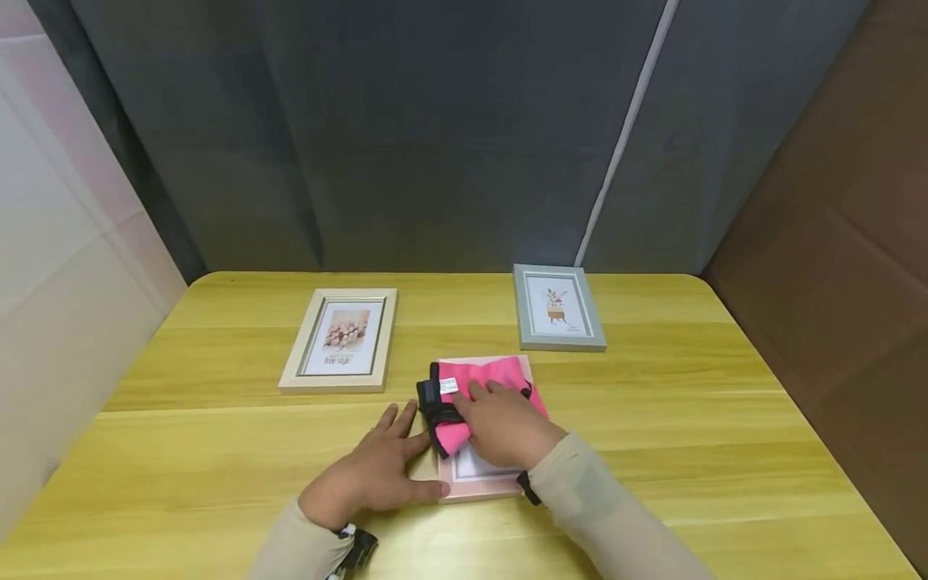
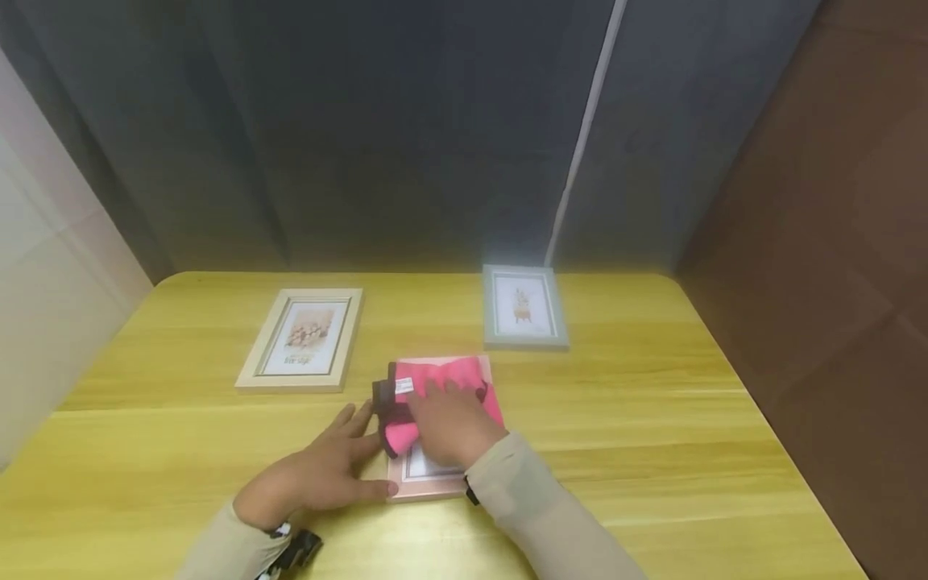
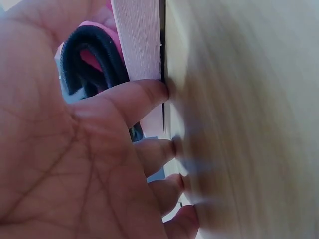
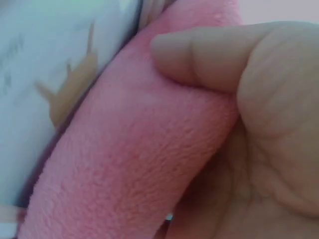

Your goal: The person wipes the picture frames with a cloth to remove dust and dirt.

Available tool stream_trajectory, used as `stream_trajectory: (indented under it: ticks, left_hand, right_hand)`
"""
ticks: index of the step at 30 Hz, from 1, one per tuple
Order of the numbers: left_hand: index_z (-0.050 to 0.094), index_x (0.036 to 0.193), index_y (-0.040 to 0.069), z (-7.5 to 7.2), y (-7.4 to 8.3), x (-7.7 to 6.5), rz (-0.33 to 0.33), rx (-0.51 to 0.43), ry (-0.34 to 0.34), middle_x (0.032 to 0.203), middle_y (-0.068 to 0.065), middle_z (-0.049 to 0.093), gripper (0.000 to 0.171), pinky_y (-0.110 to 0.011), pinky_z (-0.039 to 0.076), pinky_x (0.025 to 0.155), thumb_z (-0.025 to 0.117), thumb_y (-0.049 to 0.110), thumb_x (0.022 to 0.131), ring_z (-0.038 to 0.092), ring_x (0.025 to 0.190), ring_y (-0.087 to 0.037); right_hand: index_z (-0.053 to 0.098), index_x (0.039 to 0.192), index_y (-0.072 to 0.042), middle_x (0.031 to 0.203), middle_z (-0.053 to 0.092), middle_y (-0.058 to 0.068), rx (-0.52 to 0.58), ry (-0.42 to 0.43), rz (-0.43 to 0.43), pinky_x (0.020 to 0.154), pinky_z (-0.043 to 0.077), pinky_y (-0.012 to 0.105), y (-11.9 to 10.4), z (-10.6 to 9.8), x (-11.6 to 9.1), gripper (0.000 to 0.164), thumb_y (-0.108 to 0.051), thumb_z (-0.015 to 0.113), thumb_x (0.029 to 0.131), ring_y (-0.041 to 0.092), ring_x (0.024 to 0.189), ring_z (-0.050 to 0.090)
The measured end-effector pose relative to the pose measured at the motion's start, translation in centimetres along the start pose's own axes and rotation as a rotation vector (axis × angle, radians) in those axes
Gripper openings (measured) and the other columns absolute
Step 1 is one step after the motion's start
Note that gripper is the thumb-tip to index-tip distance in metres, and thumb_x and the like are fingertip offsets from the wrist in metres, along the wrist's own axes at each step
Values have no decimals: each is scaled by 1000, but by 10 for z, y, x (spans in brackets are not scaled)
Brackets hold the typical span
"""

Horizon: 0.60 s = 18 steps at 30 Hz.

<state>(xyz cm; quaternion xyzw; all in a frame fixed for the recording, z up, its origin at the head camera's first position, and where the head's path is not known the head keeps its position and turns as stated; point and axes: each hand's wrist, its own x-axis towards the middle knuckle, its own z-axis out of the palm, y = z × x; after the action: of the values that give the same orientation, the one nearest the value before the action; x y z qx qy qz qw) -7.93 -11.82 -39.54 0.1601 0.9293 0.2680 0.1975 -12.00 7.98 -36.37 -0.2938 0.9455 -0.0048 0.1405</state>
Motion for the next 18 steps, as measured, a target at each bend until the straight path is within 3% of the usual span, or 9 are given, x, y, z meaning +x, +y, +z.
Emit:
stream_trajectory:
  ticks: [4,8,10,13,18]
  left_hand:
    - [59,139,10,4,-1,0,19,-11,40,159,-27,20,81,-68,22,110,76,58,77,11,145,-52]
    - [65,132,9,5,-1,0,41,-2,77,157,-28,25,77,-64,22,112,81,54,72,15,144,-53]
    - [66,131,7,4,0,0,51,-1,83,157,-29,26,77,-64,22,112,81,53,72,16,143,-54]
    - [63,134,7,3,0,0,51,0,71,157,-30,24,80,-66,23,111,80,55,73,15,143,-55]
    - [54,143,9,2,0,0,13,6,15,160,-26,18,84,-68,21,110,74,60,79,9,145,-52]
  right_hand:
    - [54,144,-13,145,51,15,5,-24,-81,110,37,47,-5,1,-21,53,-22,66,94,36,131,49]
    - [59,139,-13,138,58,13,-5,-21,-176,107,41,43,-10,2,-45,48,-20,66,92,33,125,54]
    - [60,138,-13,138,58,12,-6,-14,-183,107,41,43,-12,3,-48,48,-15,64,90,32,125,54]
    - [57,140,-12,142,54,15,2,-5,-139,108,39,46,-10,4,-38,51,-17,66,90,36,128,51]
    - [49,148,-11,151,43,17,26,-19,-6,114,31,50,-2,2,-5,55,-18,63,95,38,138,41]
